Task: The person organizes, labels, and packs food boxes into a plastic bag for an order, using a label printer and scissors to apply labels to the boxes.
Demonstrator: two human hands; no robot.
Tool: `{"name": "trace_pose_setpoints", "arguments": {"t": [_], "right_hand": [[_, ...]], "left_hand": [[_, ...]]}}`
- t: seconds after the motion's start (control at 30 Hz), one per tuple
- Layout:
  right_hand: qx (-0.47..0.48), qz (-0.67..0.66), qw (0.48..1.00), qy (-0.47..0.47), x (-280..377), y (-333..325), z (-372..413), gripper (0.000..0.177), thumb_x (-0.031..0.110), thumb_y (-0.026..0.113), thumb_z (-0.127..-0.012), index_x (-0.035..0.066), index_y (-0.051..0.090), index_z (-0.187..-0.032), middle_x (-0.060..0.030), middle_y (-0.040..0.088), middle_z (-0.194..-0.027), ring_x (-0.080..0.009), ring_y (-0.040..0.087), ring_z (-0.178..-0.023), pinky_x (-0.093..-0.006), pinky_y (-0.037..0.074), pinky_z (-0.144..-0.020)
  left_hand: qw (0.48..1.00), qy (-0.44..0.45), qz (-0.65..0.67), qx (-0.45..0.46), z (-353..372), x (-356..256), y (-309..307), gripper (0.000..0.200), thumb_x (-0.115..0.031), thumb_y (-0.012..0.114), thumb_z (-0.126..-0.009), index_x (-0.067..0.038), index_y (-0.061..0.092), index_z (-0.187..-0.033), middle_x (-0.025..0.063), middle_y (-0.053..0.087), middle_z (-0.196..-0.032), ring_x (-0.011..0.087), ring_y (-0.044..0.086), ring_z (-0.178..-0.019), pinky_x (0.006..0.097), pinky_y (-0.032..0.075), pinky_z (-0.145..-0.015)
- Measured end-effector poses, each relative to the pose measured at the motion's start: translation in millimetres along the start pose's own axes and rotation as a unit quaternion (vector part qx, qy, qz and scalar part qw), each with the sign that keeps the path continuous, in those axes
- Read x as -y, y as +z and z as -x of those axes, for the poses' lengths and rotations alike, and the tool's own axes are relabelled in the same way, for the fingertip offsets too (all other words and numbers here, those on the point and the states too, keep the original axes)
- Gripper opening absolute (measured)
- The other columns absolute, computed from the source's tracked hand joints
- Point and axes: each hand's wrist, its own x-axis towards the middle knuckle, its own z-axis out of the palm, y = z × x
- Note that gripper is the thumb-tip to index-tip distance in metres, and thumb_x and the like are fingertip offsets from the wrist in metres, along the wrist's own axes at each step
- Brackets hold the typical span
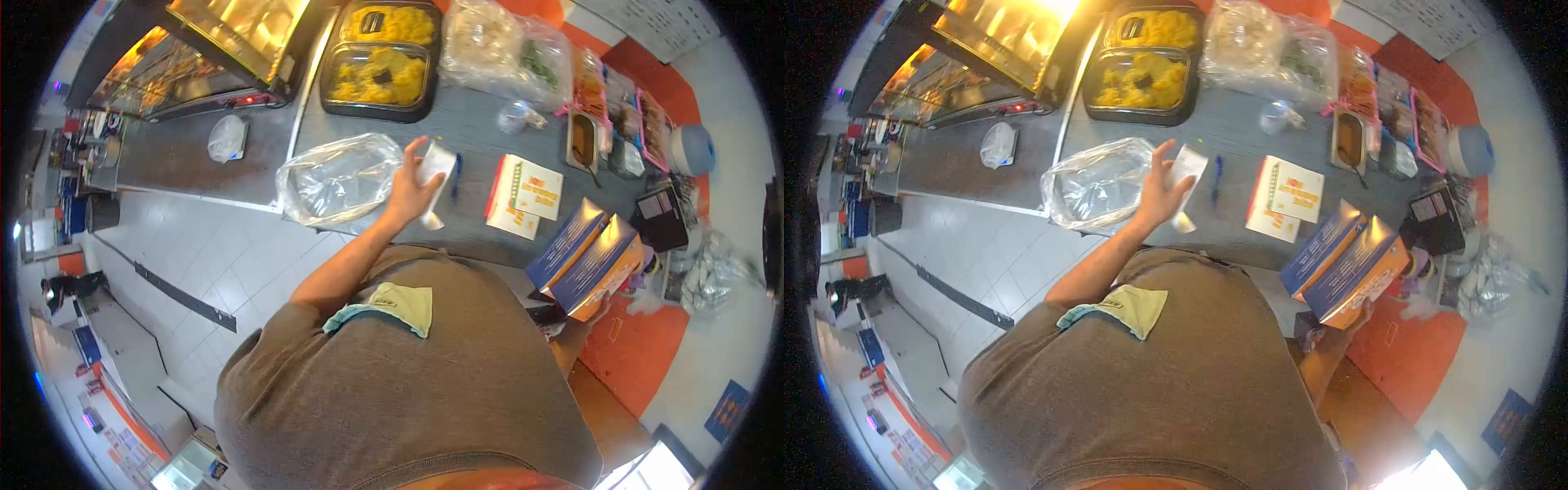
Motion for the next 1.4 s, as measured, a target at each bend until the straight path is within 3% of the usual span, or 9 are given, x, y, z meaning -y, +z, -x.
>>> {"name": "trace_pose_setpoints", "arguments": {"t": [0.07, 0.2, 0.3, 0.37, 0.5, 0.73, 1.0, 1.17, 1.4], "right_hand": [[0.059, 0.002, 0.998, 0.017, 6, 62, -11, 0.063, 0.028, 0.065, -0.075, 0.004, 0.043, -0.129, -0.0132, 0.055, -0.119, -0.0272, 0.055, -0.106, -0.0416, 0.048, -0.089], [0.202, 0.000, 0.971, 0.128, -45, 206, -42, 0.063, 0.025, 0.064, -0.075, 0.001, 0.043, -0.129, -0.0153, 0.056, -0.115, -0.0275, 0.059, -0.100, -0.0411, 0.051, -0.084], [0.238, 0.066, 0.933, 0.261, -131, 302, -61, 0.056, 0.021, 0.063, -0.077, -0.004, 0.047, -0.124, -0.0167, 0.060, -0.113, -0.0289, 0.063, -0.098, -0.0408, 0.052, -0.086], [0.361, -0.022, 0.812, 0.459, -177, 379, -55, 0.056, 0.024, 0.062, -0.080, -0.003, 0.046, -0.126, -0.0186, 0.059, -0.118, -0.0290, 0.062, -0.101, -0.0416, 0.051, -0.089], [0.340, 0.056, 0.751, 0.563, -280, 439, -43, 0.055, 0.028, 0.061, -0.081, 0.002, 0.047, -0.128, -0.0146, 0.059, -0.121, -0.0268, 0.060, -0.107, -0.0414, 0.044, -0.098], [0.345, 0.190, 0.819, 0.419, -367, 480, -21, 0.081, 0.015, 0.067, -0.079, 0.015, 0.019, -0.144, -0.0119, 0.046, -0.130, -0.0252, 0.053, -0.114, -0.0393, 0.048, -0.091], [0.452, 0.334, 0.794, 0.234, -396, 453, -24, 0.077, 0.018, 0.075, -0.077, 0.007, 0.030, -0.139, -0.0170, 0.046, -0.130, -0.0242, 0.047, -0.119, -0.0342, 0.040, -0.097], [0.425, 0.296, 0.833, 0.192, -406, 450, -14, 0.073, 0.013, 0.070, -0.080, 0.008, 0.028, -0.139, -0.0164, 0.046, -0.130, -0.0231, 0.047, -0.117, -0.0324, 0.039, -0.097], [0.438, 0.282, 0.842, 0.141, -410, 450, -13, 0.057, 0.021, 0.064, -0.088, 0.005, 0.032, -0.133, -0.0163, 0.052, -0.123, -0.0171, 0.056, -0.105, -0.0299, 0.048, -0.083]], "left_hand": [[0.928, 0.100, -0.356, 0.029, 11, 20, -65, 0.052, -0.011, 0.073, -0.074, -0.018, 0.053, -0.121, 0.0172, 0.054, -0.118, 0.0350, 0.063, -0.091, 0.0400, 0.052, -0.080], [0.831, -0.076, -0.543, -0.095, 34, 38, -191, 0.040, -0.009, 0.062, -0.074, -0.019, 0.063, -0.113, 0.0142, 0.046, -0.130, 0.0355, 0.065, -0.083, 0.0438, 0.053, -0.072], [0.793, -0.178, -0.546, -0.204, 39, 41, -259, 0.031, -0.016, 0.062, -0.078, -0.019, 0.067, -0.108, 0.0137, 0.047, -0.131, 0.0326, 0.066, -0.085, 0.0426, 0.053, -0.072], [0.774, -0.218, -0.541, -0.246, 41, 62, -290, 0.026, -0.032, 0.064, -0.079, -0.016, 0.071, -0.100, 0.0151, 0.049, -0.131, 0.0322, 0.065, -0.088, 0.0431, 0.052, -0.075], [0.819, -0.310, -0.458, -0.153, 45, 98, -287, 0.061, -0.058, 0.071, -0.065, -0.004, 0.071, -0.093, 0.0198, 0.055, -0.123, 0.0351, 0.063, -0.096, 0.0442, 0.050, -0.080], [0.931, -0.118, -0.318, -0.132, 69, 185, -271, 0.033, -0.025, 0.064, -0.077, 0.003, 0.065, -0.094, 0.0268, 0.062, -0.102, 0.0399, 0.060, -0.095, 0.0428, 0.049, -0.082], [0.923, -0.256, -0.251, -0.142, 76, 183, -257, 0.047, -0.029, 0.062, -0.080, 0.009, 0.055, -0.107, 0.0299, 0.063, -0.094, 0.0452, 0.061, -0.091, 0.0471, 0.048, -0.078], [0.907, -0.317, -0.276, 0.021, 90, 172, -268, 0.061, -0.036, 0.069, -0.073, 0.009, 0.054, -0.111, 0.0315, 0.061, -0.102, 0.0467, 0.060, -0.093, 0.0480, 0.048, -0.079], [0.959, -0.221, -0.120, -0.133, 81, 128, -288, 0.041, -0.037, 0.069, -0.078, 0.004, 0.065, -0.083, 0.0092, 0.061, -0.064, 0.0169, 0.058, -0.060, 0.0355, 0.044, -0.055]]}}
